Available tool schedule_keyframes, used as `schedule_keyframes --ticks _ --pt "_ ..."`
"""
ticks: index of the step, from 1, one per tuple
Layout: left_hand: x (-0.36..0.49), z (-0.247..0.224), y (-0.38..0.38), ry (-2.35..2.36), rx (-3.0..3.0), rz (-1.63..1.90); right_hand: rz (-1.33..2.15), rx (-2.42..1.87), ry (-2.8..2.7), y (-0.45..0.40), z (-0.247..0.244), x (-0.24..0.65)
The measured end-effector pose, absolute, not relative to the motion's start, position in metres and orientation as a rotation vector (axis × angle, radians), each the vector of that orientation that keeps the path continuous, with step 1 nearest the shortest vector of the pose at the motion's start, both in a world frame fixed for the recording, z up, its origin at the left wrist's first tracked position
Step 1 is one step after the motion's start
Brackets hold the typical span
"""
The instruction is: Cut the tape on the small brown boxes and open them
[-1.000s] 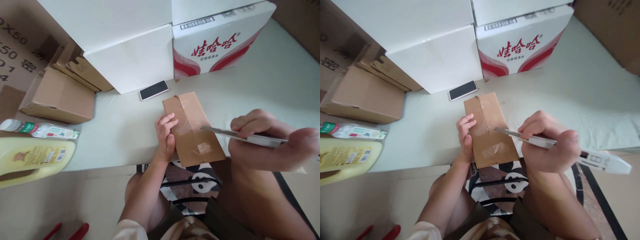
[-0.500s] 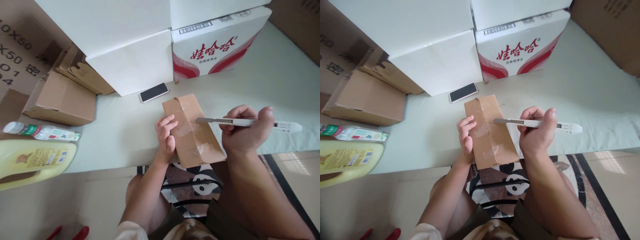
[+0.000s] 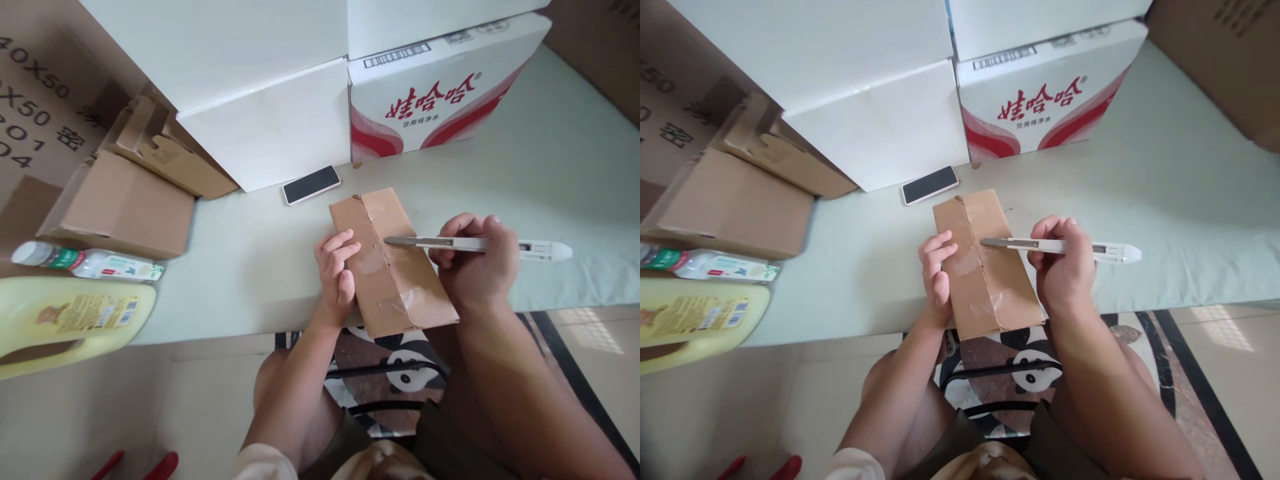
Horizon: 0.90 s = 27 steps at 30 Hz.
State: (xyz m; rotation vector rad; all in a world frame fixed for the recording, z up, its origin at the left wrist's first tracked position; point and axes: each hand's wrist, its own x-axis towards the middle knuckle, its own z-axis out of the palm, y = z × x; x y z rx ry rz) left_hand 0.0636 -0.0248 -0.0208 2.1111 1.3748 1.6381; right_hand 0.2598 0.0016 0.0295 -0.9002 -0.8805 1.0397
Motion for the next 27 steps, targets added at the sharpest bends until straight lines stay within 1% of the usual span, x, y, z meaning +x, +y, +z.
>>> schedule_keyframes --ticks 11,19,23,27 --pt "0.065 -0.017 -0.023 1.392 2.165 1.613 1.034 -0.948 -1.023 -0.001 0.032 0.257" --pt "0.066 -0.018 -0.022 1.345 2.127 1.672 1.093 -1.025 -0.818 -0.004 0.038 0.250" --pt "0.066 -0.019 -0.023 1.356 2.107 1.652 1.119 -1.034 -0.804 -0.005 0.039 0.250" --pt "0.067 -0.020 -0.022 1.284 2.080 1.706 1.168 -1.100 -0.765 -0.006 0.043 0.249"
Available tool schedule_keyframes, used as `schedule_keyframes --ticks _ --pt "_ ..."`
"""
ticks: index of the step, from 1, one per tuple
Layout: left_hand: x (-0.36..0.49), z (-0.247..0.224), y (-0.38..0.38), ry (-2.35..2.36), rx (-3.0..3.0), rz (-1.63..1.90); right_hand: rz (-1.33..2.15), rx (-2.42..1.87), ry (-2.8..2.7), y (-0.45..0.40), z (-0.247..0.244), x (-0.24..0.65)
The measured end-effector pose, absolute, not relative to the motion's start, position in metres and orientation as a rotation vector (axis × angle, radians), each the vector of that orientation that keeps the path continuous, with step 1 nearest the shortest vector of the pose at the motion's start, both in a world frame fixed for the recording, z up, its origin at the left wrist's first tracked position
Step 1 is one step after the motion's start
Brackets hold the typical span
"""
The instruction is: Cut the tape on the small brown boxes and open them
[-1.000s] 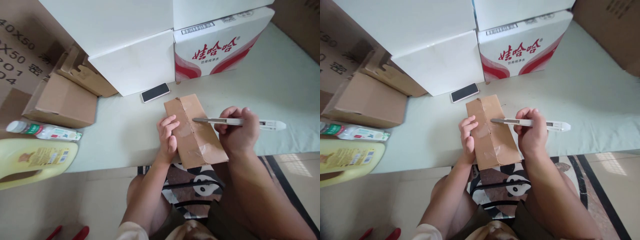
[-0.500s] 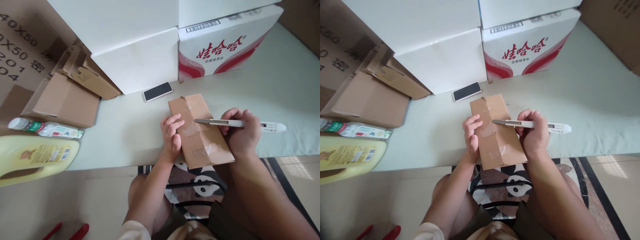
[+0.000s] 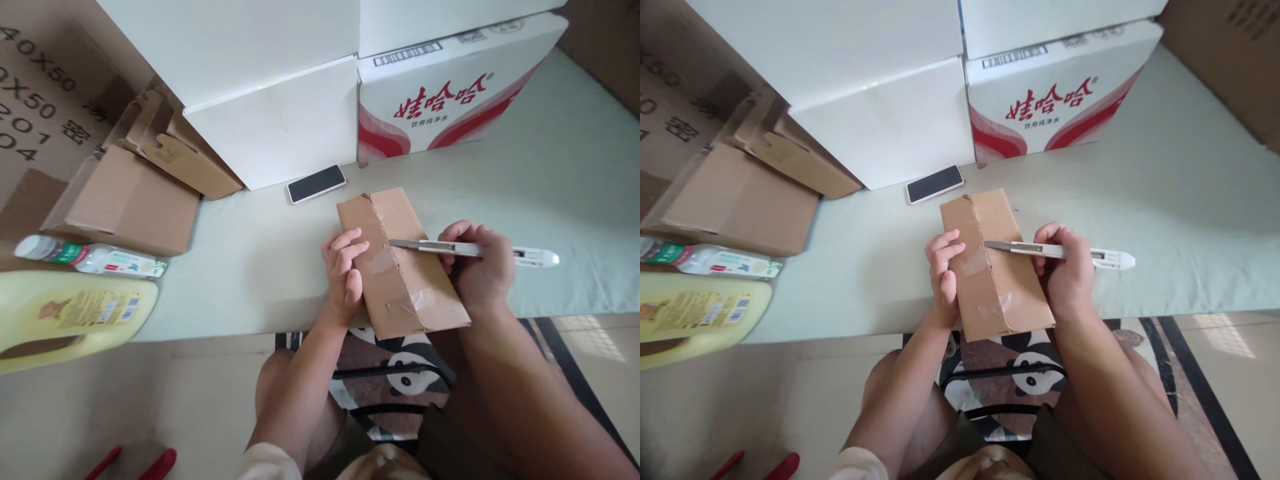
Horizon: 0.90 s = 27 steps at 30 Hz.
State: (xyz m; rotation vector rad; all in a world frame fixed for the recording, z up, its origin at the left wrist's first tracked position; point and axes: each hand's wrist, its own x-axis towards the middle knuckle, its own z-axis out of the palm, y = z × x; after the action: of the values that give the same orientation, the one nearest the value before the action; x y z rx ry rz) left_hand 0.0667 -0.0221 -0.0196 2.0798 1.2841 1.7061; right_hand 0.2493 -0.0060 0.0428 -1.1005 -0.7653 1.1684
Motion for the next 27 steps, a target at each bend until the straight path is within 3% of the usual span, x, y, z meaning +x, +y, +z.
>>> schedule_keyframes --ticks 27 --pt "0.0689 -0.0226 -0.0198 1.184 1.951 1.758 1.262 -1.187 -0.692 -0.0093 0.0440 0.2462"
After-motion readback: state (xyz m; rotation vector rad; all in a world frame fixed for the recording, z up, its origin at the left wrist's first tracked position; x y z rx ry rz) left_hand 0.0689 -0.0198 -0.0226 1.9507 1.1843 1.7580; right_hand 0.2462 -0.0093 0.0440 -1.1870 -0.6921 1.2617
